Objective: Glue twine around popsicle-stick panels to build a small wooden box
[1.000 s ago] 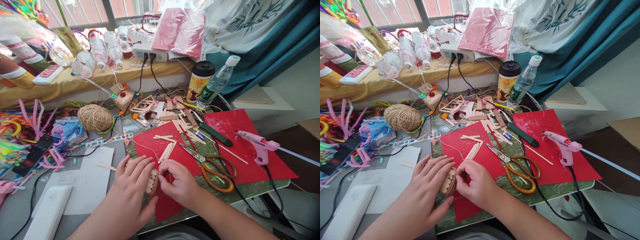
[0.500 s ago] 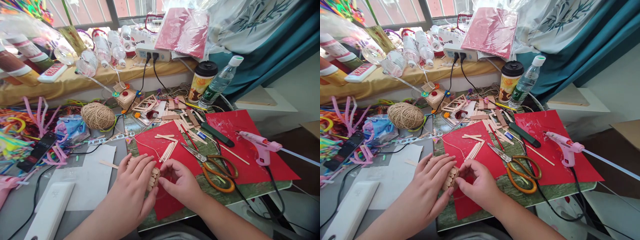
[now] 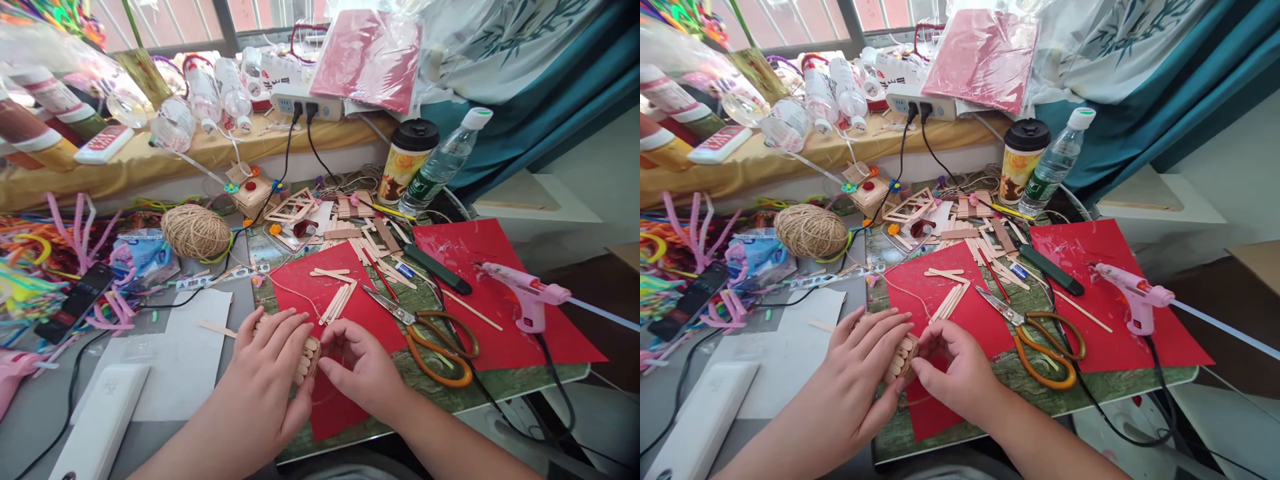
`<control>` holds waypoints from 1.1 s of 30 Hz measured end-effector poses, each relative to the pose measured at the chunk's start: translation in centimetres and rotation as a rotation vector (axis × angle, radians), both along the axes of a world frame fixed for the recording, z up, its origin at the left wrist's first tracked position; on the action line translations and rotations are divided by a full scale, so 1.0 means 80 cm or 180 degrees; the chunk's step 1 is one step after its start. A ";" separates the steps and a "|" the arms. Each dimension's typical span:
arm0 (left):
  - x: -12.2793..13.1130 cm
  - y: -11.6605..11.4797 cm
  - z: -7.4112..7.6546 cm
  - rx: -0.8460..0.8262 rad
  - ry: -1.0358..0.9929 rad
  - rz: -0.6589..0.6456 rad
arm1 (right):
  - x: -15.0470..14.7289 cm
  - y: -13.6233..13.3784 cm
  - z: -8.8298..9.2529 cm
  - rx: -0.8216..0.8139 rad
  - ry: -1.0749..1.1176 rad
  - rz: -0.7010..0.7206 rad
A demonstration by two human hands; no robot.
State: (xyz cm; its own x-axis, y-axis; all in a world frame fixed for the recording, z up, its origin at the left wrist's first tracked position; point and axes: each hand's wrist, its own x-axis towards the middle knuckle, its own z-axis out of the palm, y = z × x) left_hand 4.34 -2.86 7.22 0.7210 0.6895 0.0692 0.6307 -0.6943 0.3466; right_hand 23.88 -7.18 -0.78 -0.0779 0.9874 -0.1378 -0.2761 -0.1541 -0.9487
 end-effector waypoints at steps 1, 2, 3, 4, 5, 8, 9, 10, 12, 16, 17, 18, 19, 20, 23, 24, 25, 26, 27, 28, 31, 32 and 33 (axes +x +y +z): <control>-0.001 0.000 0.001 -0.0033 -0.0003 -0.0021 | 0.000 -0.001 0.001 0.0008 -0.0026 0.0007; -0.002 -0.001 0.002 -0.0070 -0.0004 -0.0047 | 0.000 -0.002 0.002 0.0015 -0.0054 0.0012; -0.002 -0.001 0.002 -0.0104 -0.0002 -0.0064 | 0.000 -0.003 0.003 0.0026 -0.0073 0.0020; -0.003 -0.001 0.003 -0.0132 0.0005 -0.0074 | 0.000 -0.004 0.004 0.0044 -0.0085 0.0035; -0.003 -0.001 0.003 -0.0149 0.0013 -0.0072 | 0.000 -0.005 0.005 0.0066 -0.0099 0.0043; -0.002 0.000 0.003 -0.0167 0.0027 -0.0054 | 0.001 -0.007 0.006 0.0092 -0.0189 0.0055; -0.002 0.000 0.003 -0.0172 0.0024 -0.0052 | 0.001 -0.007 0.007 0.0092 -0.0229 0.0069; -0.001 0.000 0.004 -0.0177 0.0024 -0.0054 | 0.001 -0.007 0.007 0.0095 -0.0269 0.0079; -0.001 0.000 0.004 -0.0178 0.0032 -0.0069 | 0.002 -0.006 0.008 0.0112 -0.0322 0.0116; -0.002 0.001 0.005 -0.0079 0.0200 -0.0150 | 0.005 -0.006 0.008 0.0181 -0.0474 0.0118; -0.003 0.002 0.005 -0.0031 0.0253 -0.0184 | 0.006 -0.007 0.008 0.0238 -0.0520 0.0122; -0.004 0.002 0.004 0.0016 0.0301 -0.0214 | 0.006 -0.008 0.008 0.0315 -0.0570 0.0123; -0.004 0.002 0.004 0.0056 0.0334 -0.0238 | 0.007 -0.008 0.007 0.0393 -0.0629 0.0127; -0.005 0.002 0.004 0.0083 0.0359 -0.0249 | 0.007 -0.009 0.007 0.0462 -0.0701 0.0123; -0.006 0.002 0.003 0.0087 0.0411 -0.0251 | 0.005 -0.009 0.006 0.0530 -0.0929 0.0055; -0.006 0.002 0.003 0.0075 0.0418 -0.0253 | 0.004 -0.009 0.006 0.0510 -0.0964 0.0041; -0.006 0.002 0.003 0.0064 0.0416 -0.0260 | 0.003 -0.009 0.006 0.0486 -0.0980 0.0041; -0.006 0.002 0.003 0.0057 0.0408 -0.0267 | 0.002 -0.009 0.006 0.0461 -0.0988 0.0047; -0.006 0.002 0.004 0.0054 0.0403 -0.0271 | 0.002 -0.009 0.006 0.0445 -0.0992 0.0058; -0.006 0.002 0.004 0.0056 0.0404 -0.0268 | 0.002 -0.008 0.006 0.0440 -0.0984 0.0067; -0.006 0.002 0.004 0.0061 0.0420 -0.0267 | 0.005 -0.007 0.005 0.0381 -0.0735 0.0030; -0.006 0.002 0.004 0.0057 0.0425 -0.0271 | 0.006 -0.006 0.004 0.0329 -0.0595 0.0006; -0.006 0.002 0.004 0.0055 0.0423 -0.0273 | 0.007 -0.004 0.003 0.0272 -0.0472 -0.0021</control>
State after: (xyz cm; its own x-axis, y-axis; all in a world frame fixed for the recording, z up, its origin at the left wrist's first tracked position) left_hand 3.83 -2.69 7.58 0.7808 0.6245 -0.0193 0.6083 -0.7528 0.2517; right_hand 24.44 -7.53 -0.56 -0.0565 0.9964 -0.0629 -0.1328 -0.0700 -0.9887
